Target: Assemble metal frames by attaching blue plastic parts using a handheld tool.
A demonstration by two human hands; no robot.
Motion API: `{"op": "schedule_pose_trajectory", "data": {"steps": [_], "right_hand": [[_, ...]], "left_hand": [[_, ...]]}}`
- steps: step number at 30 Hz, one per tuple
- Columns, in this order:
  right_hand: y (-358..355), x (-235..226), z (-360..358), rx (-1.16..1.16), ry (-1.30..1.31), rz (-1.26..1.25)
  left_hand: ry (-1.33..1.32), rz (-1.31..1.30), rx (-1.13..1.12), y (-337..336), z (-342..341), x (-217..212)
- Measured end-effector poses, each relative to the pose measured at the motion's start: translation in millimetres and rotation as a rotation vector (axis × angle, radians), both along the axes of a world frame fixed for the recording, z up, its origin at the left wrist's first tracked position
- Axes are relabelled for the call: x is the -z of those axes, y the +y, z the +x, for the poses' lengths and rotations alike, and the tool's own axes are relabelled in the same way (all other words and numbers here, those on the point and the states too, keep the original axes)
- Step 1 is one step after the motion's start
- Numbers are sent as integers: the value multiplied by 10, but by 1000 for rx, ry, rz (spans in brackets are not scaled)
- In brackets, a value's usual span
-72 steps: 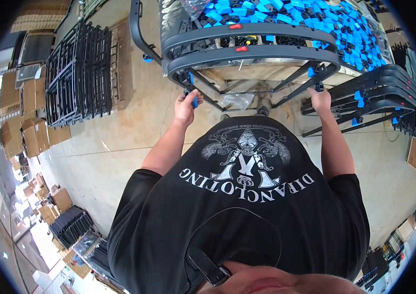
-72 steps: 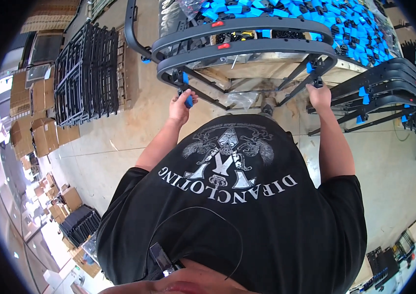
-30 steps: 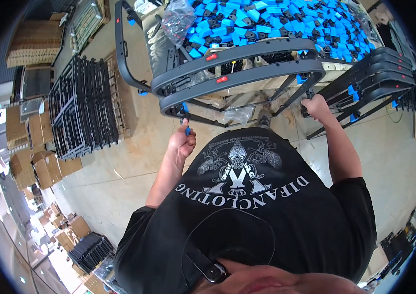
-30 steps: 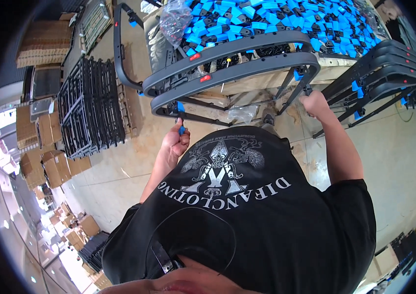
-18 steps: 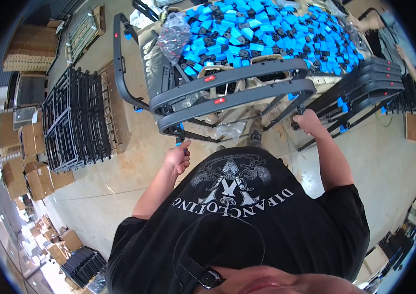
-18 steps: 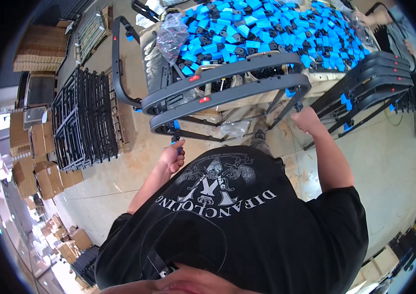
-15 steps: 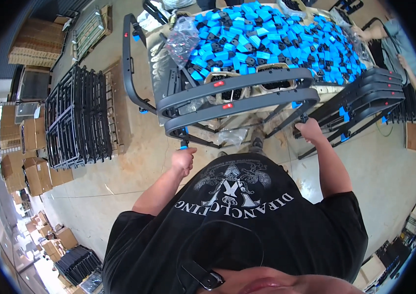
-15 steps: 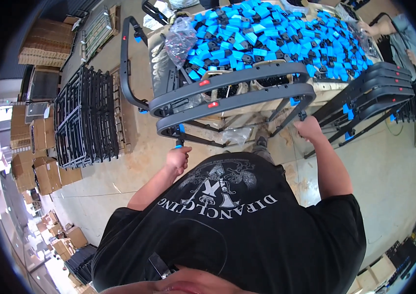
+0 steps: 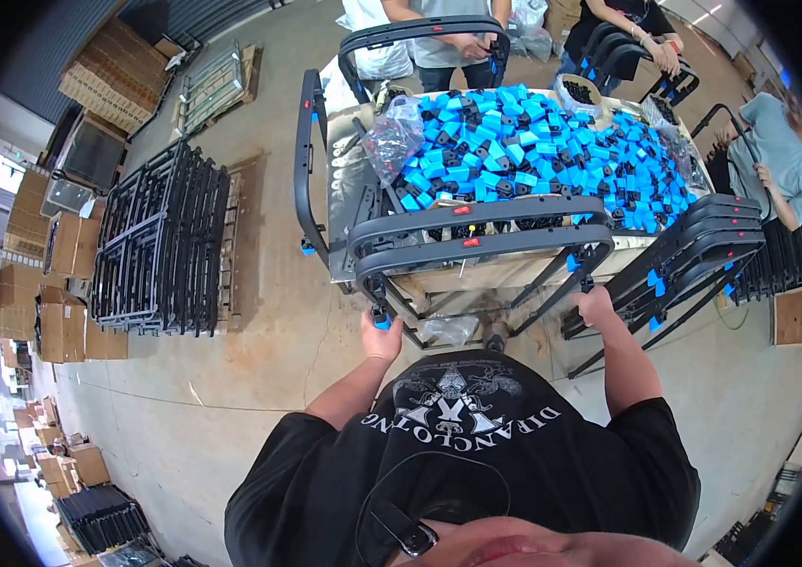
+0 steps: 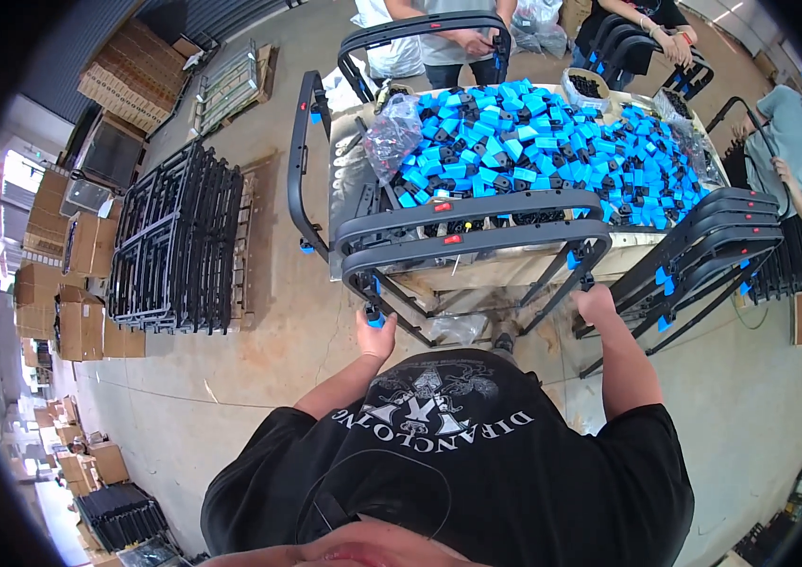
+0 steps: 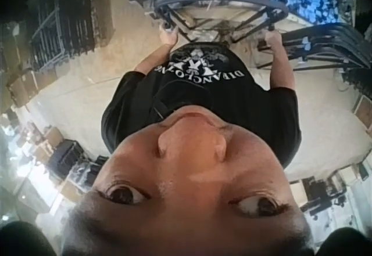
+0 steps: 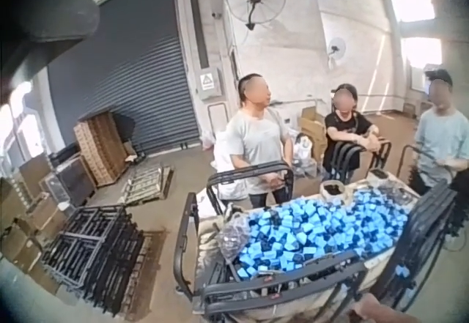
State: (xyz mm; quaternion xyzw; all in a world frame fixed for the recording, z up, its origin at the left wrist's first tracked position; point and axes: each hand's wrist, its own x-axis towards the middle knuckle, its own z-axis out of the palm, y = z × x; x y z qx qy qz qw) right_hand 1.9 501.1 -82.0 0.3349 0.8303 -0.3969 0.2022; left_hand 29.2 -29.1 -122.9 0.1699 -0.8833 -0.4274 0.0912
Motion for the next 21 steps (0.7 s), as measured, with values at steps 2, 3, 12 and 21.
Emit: {"op": "schedule_pose_trajectory", "data": {"steps": [2, 3, 12, 21], "right_hand": [[-16, -47, -1, 31, -26, -1], [-29, -66, 38, 33, -13, 29], [-168, -178, 40, 78, 9, 28], [-923, 405, 544, 442, 79, -84]], "left_hand": [[8, 192, 294, -193, -40, -106], [11, 196, 309, -235, -93, -294], [-39, 103, 479, -364, -224, -66], [-3, -6, 308, -210, -313, 45]]}}
